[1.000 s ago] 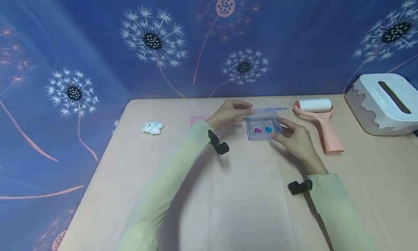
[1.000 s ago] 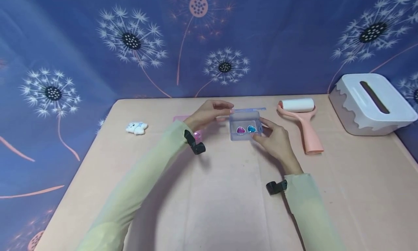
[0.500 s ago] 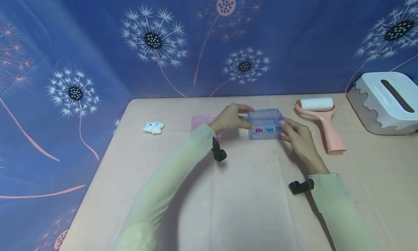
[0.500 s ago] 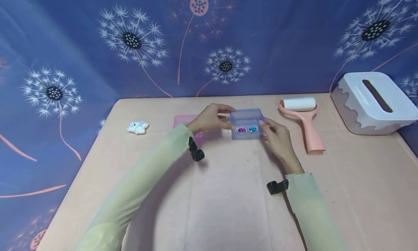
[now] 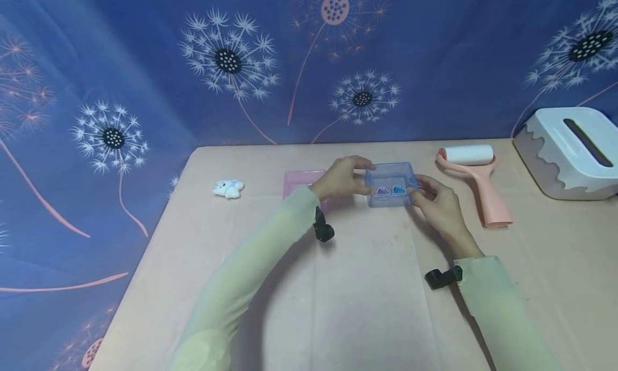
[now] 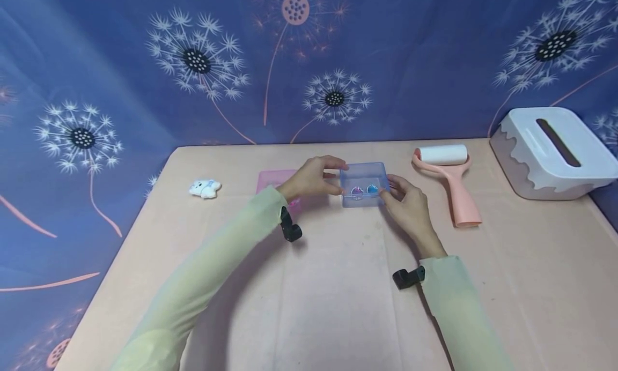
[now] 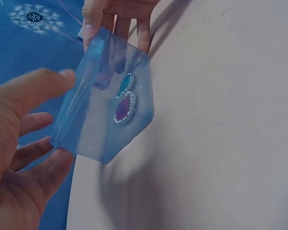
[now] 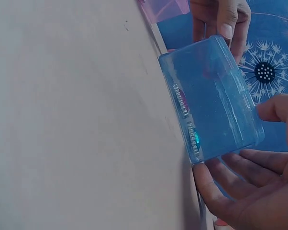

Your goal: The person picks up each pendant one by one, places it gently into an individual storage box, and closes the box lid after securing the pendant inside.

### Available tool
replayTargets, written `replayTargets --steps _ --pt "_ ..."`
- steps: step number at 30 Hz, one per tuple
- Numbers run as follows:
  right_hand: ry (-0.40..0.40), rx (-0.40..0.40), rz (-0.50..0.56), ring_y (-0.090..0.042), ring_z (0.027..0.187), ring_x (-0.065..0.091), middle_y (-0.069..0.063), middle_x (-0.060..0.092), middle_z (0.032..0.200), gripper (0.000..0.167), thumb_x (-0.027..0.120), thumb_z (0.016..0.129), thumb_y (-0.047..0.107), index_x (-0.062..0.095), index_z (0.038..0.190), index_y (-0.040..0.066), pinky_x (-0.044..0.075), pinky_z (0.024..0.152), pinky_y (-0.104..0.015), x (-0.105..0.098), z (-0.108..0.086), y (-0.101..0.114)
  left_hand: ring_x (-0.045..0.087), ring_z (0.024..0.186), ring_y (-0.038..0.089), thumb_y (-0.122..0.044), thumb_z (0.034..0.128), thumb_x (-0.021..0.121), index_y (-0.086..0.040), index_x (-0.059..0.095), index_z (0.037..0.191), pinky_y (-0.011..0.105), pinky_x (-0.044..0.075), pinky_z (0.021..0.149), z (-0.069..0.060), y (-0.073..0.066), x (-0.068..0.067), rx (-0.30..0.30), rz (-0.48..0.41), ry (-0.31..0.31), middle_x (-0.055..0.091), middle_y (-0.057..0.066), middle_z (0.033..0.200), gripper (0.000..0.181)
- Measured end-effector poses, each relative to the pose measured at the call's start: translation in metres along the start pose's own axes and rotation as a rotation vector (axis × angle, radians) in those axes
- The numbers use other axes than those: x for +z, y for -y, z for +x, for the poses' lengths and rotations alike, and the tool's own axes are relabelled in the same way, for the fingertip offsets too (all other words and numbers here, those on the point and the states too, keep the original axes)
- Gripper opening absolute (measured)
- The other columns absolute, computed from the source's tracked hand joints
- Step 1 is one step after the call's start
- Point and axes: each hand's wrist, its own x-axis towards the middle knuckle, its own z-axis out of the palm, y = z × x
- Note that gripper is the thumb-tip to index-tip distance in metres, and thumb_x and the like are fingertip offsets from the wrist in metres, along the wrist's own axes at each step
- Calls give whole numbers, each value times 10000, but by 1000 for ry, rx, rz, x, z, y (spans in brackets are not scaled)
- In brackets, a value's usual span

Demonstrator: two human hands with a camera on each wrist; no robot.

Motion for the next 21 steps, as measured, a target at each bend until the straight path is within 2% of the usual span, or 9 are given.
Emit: replayTargets --steps 4,8,10,13,16,21 --pt "27 13 9 -433 1196 562 -276 536 1352 563 548 967 324 458 1388 -38 498 720 -48 -1 0 2 494 1311 241 -171 752 834 -33 602 1263 265 488 1008 0 -1 3 32 -17 0 475 124 1442 578" --pt "54 24 24 -415 1213 554 -271 513 1378 578 546 971 331 436 1404 -36 506 738 -60 -2 0 4 510 1290 279 -126 751 830 0 595 1263 285 505 987 -1 -3 3 30 -45 0 442 157 1452 577" --pt "62 28 41 -337 1193 589 -271 507 1382 580 551 970 321 430 1407 -40 518 750 -78 -2 1 4 530 1271 282 -126 747 833 -6 593 1268 284 507 984 -1 -3 3 14 -45 -2 440 144 1456 586" --pt "62 37 60 -136 1107 621 -272 506 1382 574 562 967 303 432 1406 -43 524 756 -88 -2 1 4 557 1246 282 -139 748 835 -23 587 1284 275 508 979 -2 -4 3 -10 -46 2 436 117 1465 602" --pt "52 46 88 53 984 575 -277 508 1377 555 575 960 264 440 1399 -48 525 751 -90 -1 2 5 568 1237 281 -152 746 837 -39 580 1297 267 509 976 -2 -5 3 -26 -48 8 433 101 1471 618" --pt "33 59 138 140 885 540 -300 511 1355 529 587 946 188 445 1386 -69 527 740 -90 0 1 7 535 1274 262 -152 746 837 -37 577 1302 256 506 977 -1 -6 3 -21 -44 7 441 98 1466 624"
